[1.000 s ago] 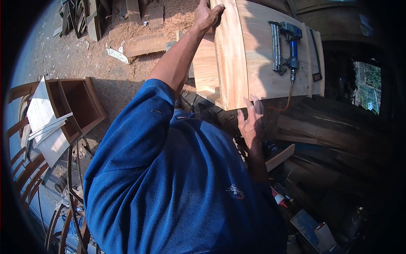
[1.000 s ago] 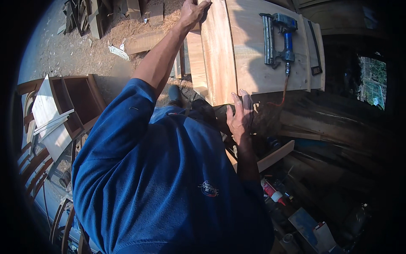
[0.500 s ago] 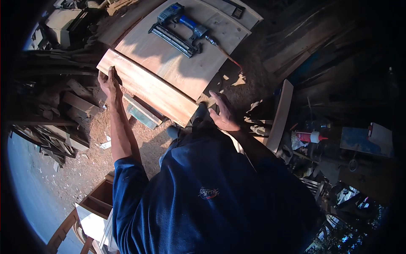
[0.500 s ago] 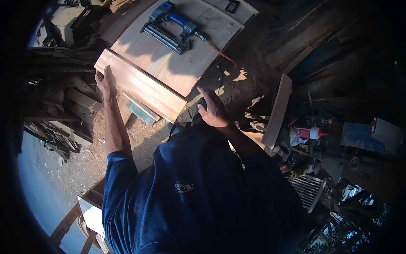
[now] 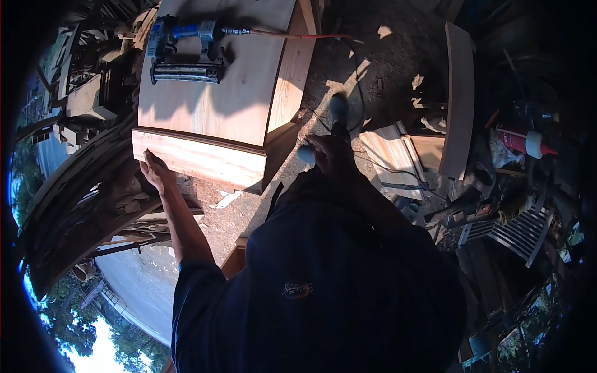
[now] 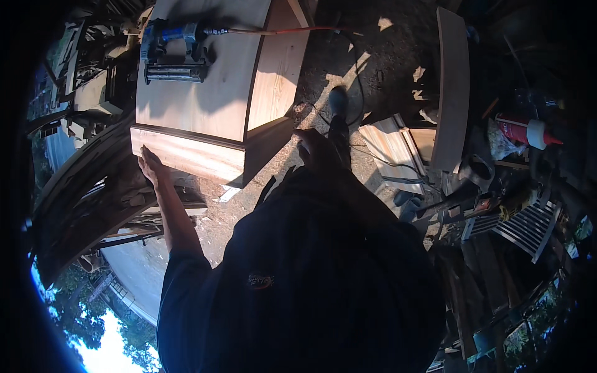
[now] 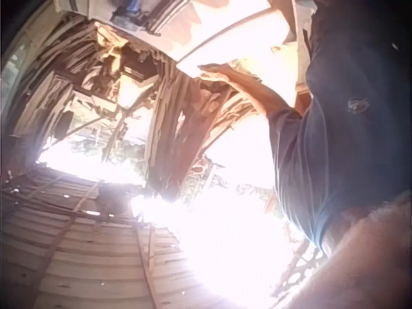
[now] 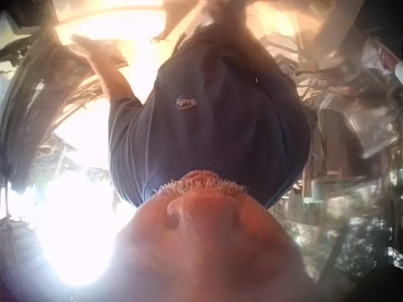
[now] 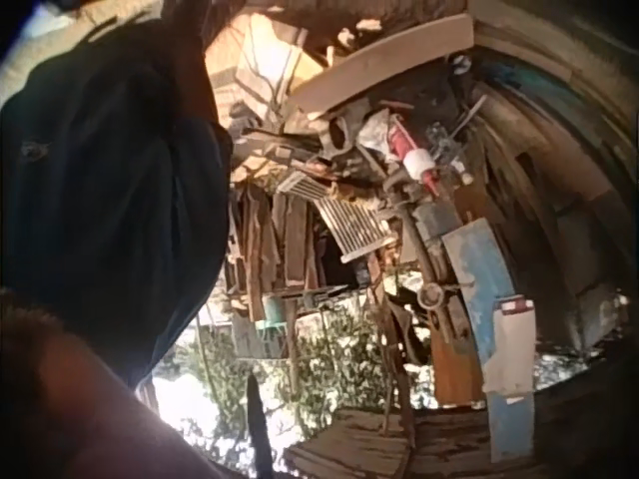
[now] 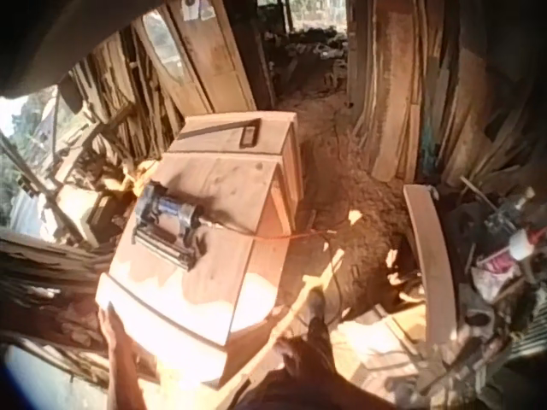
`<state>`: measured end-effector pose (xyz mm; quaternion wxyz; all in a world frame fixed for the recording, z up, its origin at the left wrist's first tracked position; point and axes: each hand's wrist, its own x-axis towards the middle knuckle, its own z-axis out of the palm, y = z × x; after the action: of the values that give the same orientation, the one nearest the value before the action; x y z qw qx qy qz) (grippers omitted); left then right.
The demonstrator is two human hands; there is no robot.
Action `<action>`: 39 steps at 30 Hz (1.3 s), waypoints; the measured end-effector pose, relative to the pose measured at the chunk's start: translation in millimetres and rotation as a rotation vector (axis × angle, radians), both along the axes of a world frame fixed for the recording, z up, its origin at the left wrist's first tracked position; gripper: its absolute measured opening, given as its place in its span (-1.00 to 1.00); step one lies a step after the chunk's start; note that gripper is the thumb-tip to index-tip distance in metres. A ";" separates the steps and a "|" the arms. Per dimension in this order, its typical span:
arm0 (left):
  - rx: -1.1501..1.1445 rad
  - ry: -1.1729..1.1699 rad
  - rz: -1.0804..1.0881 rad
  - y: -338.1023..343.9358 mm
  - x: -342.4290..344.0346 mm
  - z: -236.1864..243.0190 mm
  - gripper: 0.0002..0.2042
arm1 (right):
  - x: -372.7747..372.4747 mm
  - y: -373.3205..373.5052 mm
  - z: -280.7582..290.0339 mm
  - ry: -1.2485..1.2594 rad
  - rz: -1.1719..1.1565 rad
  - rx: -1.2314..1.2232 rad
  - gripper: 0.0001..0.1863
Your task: The person applies glue to a wooden strip and uses a pneumatic nail gun to attach it to a larger wooden panel.
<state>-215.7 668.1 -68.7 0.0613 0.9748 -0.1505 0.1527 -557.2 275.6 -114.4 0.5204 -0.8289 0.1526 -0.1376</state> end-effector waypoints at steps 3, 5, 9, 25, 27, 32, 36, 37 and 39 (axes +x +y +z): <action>-1.034 0.334 0.343 -25.1 -0.1 17.9 -0.45 | -10.6 -0.7 -31.2 0.033 -0.126 0.072 -0.60; -0.393 0.221 0.226 -4.7 0.6 22.6 -0.45 | -13.9 -0.7 -44.7 0.025 -0.116 0.134 -0.57; 0.272 0.086 0.094 -4.1 1.5 27.9 -0.56 | 6.5 6.4 -18.8 0.183 -0.055 0.428 -0.59; 0.280 0.217 0.143 -5.6 -2.0 45.6 -0.46 | 88.6 28.4 76.9 0.199 0.178 0.614 -0.52; 0.269 0.227 0.135 -20.9 1.2 50.0 -0.45 | 94.8 26.5 80.9 0.246 0.166 0.657 -0.47; -0.634 0.512 0.401 -7.7 -2.0 35.3 -0.45 | 98.4 25.6 84.2 0.267 0.214 0.648 -0.52; -1.190 0.506 0.653 -24.9 2.2 32.9 -0.48 | 97.1 29.2 82.8 0.328 0.228 0.697 -0.56; -1.164 0.501 0.676 -39.8 0.6 39.1 -0.49 | 98.7 28.6 83.8 0.327 0.234 0.693 -0.56; -0.931 0.491 0.541 -29.5 1.7 34.0 -0.52 | 100.9 27.2 86.8 0.350 0.206 0.685 -0.52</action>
<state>-213.9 638.6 -34.7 0.4747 0.8558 0.2050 -0.0171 -456.3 302.8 -27.6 0.7440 -0.6291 0.1920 0.1178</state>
